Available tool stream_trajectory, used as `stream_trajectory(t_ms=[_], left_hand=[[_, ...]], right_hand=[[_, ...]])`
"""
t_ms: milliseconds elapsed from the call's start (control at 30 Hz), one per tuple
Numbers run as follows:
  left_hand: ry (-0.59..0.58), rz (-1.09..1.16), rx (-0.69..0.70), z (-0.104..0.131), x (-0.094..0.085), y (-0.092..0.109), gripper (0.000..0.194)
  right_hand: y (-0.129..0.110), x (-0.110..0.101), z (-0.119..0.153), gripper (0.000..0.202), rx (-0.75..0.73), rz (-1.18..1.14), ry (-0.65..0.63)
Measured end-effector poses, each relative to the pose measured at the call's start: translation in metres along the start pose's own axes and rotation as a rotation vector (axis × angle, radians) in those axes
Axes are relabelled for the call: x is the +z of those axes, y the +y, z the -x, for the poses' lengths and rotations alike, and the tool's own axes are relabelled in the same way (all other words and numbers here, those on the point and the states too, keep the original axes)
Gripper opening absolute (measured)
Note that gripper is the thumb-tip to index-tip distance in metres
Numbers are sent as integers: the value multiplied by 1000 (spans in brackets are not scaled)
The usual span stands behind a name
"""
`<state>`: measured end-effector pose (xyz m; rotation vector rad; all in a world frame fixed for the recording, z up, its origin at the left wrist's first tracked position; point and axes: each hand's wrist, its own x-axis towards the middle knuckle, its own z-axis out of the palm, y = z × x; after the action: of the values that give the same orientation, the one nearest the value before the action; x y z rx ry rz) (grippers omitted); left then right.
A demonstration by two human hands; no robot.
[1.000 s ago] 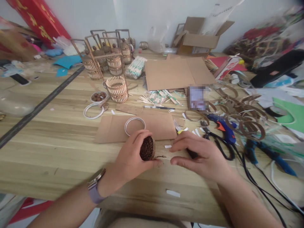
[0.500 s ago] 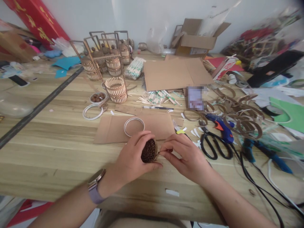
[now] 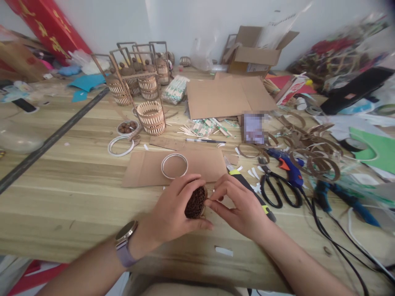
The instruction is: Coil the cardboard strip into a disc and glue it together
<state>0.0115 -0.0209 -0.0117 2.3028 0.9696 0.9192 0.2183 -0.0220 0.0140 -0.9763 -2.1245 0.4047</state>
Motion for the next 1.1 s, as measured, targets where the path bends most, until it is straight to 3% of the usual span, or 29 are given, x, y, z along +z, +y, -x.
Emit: stream_trajectory(t_ms=[133, 367, 767, 967, 1100], left_hand=[[-25, 73, 2, 0, -2, 4, 81], [-62, 159, 39, -2, -7, 10, 61], [-24, 239, 66, -2, -7, 14, 47], [-16, 261, 61, 1, -7, 14, 44], [15, 272, 3, 3, -7, 12, 42]], right_hand=[[1, 1, 0, 23, 93, -100, 11], [-2, 3, -2, 31, 264, -312, -38], [0, 9, -2, 59, 515, -553, -81], [4, 12, 2, 54, 483, -772, -184], [6, 10, 2, 52, 473, -682, -143]])
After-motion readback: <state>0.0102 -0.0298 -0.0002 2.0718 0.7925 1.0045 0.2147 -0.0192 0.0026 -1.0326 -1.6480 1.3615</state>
